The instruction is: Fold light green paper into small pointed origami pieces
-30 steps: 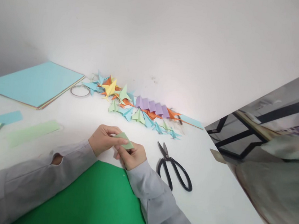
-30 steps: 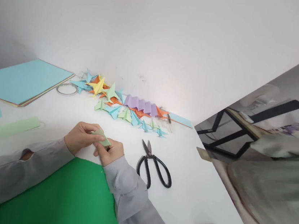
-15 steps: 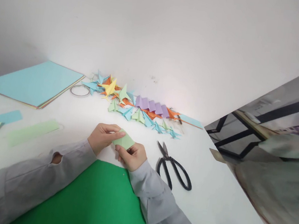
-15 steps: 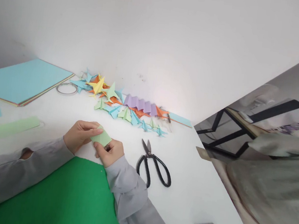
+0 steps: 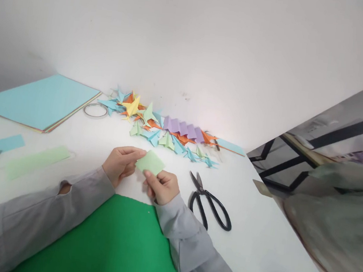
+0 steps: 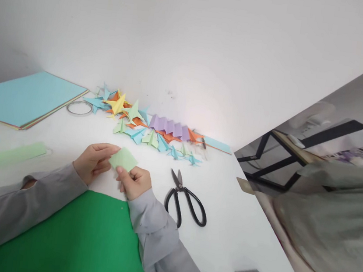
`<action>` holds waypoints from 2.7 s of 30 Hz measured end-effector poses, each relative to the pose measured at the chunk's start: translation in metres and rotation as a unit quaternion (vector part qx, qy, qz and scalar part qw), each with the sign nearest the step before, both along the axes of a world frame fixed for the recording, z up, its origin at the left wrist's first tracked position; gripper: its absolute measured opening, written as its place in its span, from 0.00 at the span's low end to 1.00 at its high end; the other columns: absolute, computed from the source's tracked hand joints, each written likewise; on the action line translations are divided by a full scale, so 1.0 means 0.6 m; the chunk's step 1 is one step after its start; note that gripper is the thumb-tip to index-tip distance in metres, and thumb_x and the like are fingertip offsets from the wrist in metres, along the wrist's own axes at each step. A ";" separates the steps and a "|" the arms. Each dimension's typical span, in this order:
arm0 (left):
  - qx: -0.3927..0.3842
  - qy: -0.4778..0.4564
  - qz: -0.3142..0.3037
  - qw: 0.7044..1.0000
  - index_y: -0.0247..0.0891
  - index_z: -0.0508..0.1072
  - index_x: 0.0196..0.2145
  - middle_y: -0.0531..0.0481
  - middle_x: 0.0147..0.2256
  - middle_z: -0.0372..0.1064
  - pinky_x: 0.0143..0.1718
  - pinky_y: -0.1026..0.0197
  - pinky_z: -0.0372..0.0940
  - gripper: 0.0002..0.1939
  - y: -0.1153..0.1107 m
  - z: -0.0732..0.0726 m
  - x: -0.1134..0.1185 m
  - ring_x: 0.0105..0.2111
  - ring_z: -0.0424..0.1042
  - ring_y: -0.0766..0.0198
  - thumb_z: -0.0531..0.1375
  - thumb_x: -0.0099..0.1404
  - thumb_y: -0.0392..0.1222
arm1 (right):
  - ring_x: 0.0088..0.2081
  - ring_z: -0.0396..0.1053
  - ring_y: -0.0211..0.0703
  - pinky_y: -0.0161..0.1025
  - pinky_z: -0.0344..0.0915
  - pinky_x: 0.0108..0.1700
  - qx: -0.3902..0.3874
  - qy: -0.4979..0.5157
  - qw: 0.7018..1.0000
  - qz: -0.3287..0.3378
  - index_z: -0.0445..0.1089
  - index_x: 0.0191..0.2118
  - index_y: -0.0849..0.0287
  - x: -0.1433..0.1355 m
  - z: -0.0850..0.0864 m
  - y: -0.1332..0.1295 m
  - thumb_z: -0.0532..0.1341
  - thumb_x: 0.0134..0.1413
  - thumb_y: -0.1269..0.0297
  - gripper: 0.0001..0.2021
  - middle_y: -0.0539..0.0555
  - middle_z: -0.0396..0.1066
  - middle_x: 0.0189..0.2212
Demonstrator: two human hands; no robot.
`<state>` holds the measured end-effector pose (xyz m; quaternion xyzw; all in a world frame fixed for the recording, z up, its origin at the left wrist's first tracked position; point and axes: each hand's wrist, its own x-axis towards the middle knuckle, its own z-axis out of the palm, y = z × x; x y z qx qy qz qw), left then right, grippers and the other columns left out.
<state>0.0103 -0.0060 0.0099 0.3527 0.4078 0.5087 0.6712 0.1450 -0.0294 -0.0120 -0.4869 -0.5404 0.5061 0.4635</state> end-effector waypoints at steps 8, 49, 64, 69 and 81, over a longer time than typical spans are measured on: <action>0.046 0.077 -0.087 0.992 0.32 0.67 0.15 0.59 0.06 0.50 0.12 0.68 0.41 0.13 -0.001 -0.006 0.000 0.09 0.48 0.77 0.65 0.44 0.43 | 0.09 0.53 0.29 0.30 0.49 0.13 -0.035 0.069 0.997 -0.003 0.65 0.11 0.63 0.001 0.001 0.012 0.52 0.45 0.39 0.31 0.51 0.59 0.05; 0.075 0.060 -0.021 0.995 0.27 0.69 0.45 0.55 0.17 0.64 0.14 0.66 0.61 0.31 -0.001 -0.016 0.006 0.15 0.65 0.69 0.68 0.41 0.37 | 0.08 0.56 0.30 0.28 0.51 0.10 -0.072 0.257 0.960 -0.087 0.64 0.17 0.62 0.019 -0.008 0.043 0.67 0.32 0.61 0.12 0.46 0.65 0.09; 0.040 0.063 -0.008 0.997 0.31 0.71 0.29 0.53 0.18 0.67 0.15 0.67 0.62 0.18 -0.004 -0.007 0.008 0.16 0.66 0.69 0.68 0.41 0.42 | 0.09 0.57 0.28 0.26 0.52 0.10 -0.033 0.219 0.971 -0.091 0.63 0.16 0.63 0.013 -0.011 0.039 0.65 0.36 0.50 0.20 0.47 0.65 0.10; 0.035 0.051 -0.007 0.998 0.31 0.70 0.27 0.52 0.14 0.65 0.14 0.68 0.60 0.16 -0.002 -0.009 0.008 0.15 0.65 0.68 0.66 0.45 0.44 | 0.10 0.58 0.29 0.27 0.51 0.10 -0.028 0.217 0.973 -0.070 0.63 0.17 0.63 0.011 -0.011 0.035 0.65 0.37 0.50 0.19 0.48 0.66 0.11; 0.020 0.015 -0.031 0.999 0.31 0.68 0.21 0.51 0.15 0.66 0.14 0.69 0.60 0.15 0.001 -0.007 0.005 0.14 0.64 0.70 0.65 0.46 0.48 | 0.12 0.61 0.33 0.28 0.56 0.14 0.007 0.219 0.976 -0.017 0.63 0.39 0.58 0.020 -0.009 0.030 0.62 0.37 0.71 0.17 0.42 0.65 0.11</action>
